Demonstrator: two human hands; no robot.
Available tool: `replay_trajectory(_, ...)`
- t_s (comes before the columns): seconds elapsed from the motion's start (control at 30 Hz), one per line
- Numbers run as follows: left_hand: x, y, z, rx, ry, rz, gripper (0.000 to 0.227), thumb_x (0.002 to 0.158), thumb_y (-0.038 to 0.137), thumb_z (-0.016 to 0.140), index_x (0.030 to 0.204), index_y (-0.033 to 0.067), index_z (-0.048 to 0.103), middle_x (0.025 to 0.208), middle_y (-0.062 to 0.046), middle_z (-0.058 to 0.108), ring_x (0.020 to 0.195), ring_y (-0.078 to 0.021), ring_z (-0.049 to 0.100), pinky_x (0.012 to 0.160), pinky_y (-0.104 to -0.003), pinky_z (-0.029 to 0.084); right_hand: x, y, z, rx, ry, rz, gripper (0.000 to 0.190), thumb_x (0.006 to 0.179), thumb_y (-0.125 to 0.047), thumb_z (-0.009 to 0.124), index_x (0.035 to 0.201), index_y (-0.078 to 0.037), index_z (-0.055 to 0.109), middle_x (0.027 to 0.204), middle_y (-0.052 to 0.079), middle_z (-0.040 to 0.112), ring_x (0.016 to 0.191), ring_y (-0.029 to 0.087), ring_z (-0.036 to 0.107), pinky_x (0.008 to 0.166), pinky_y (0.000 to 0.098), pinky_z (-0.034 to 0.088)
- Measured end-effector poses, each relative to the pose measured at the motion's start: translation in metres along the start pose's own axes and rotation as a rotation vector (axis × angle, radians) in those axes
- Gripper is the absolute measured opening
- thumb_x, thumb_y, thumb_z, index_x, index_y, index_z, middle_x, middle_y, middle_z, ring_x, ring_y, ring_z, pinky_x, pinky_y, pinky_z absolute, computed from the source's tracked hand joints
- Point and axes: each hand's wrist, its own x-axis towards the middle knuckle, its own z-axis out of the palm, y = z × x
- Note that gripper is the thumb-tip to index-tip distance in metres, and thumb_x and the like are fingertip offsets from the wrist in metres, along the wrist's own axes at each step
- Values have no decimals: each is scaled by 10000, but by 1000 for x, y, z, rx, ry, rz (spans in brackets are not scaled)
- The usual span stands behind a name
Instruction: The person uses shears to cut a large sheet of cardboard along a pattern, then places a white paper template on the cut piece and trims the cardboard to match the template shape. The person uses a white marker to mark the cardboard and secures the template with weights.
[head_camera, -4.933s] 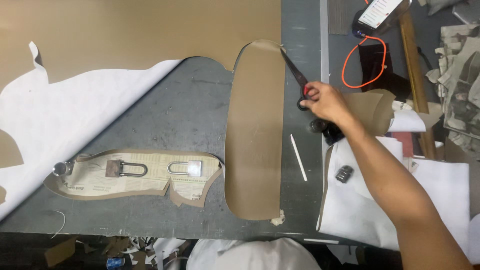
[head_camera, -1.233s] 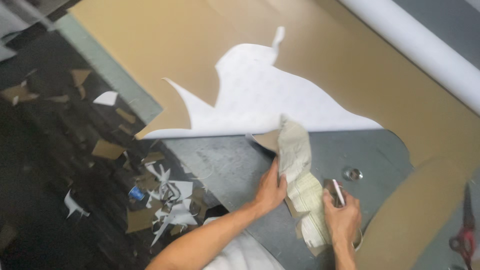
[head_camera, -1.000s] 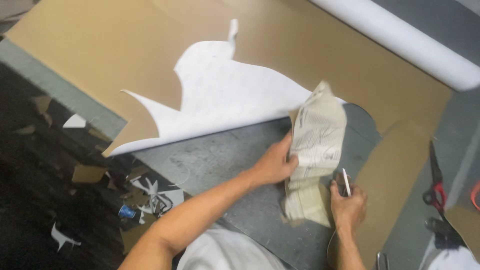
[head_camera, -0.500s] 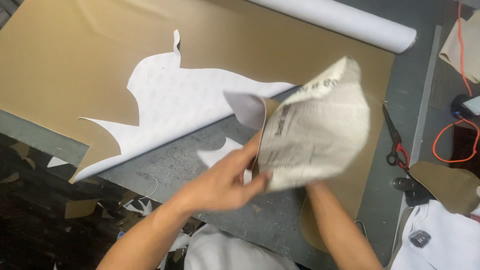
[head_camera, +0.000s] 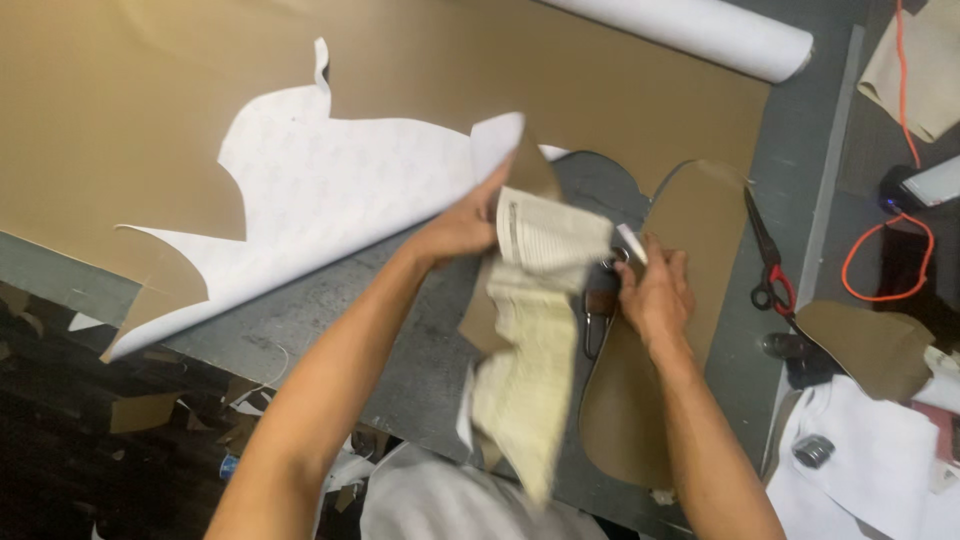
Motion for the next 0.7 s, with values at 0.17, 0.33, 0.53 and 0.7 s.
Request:
replay_trajectory(0.17, -26, -105, 16, 832, 748, -155, 573, 930, 102, 630, 1482, 46, 485, 1308, -200, 600, 1226, -381, 557, 1082, -460, 445, -48, 50, -6, 179, 83, -59, 416, 1062, -207, 647, 1461, -121, 564, 1293, 180, 619, 1176, 355, 632, 971, 476, 523)
replay_trajectory(0.33, -70, -128, 77, 908, 592, -59, 815, 861, 290, 710, 1517, -26, 344, 1481, -336, 339, 1370, -480, 309, 1117, -603, 238, -94, 42, 3, 820, -182, 359, 541, 981, -53, 506, 1501, -203, 489, 1180, 121, 649, 948, 249, 683, 803, 372, 597)
replay_trajectory(0.53, -115, -107, 95, 1016, 392, -208, 690, 864, 350, 728, 1485, 163, 492, 1615, -280, 216, 1486, -463, 147, 1165, -642, 62, -112, 18, -1, 1194, -308, 275, 390, 1032, -77, 474, 1394, -2, 598, 1211, 144, 679, 1030, 242, 734, 870, 364, 620)
replay_trajectory(0.7, -141, -106, 60, 919, 525, -153, 253, 900, 174, 710, 1144, 128, 757, 1574, -178, 410, 1463, -409, 299, 1211, -573, 253, -104, 18, 14, 1209, -299, 19, 409, 968, -110, 624, 1360, -6, 571, 1106, 78, 649, 990, 152, 648, 845, 298, 559)
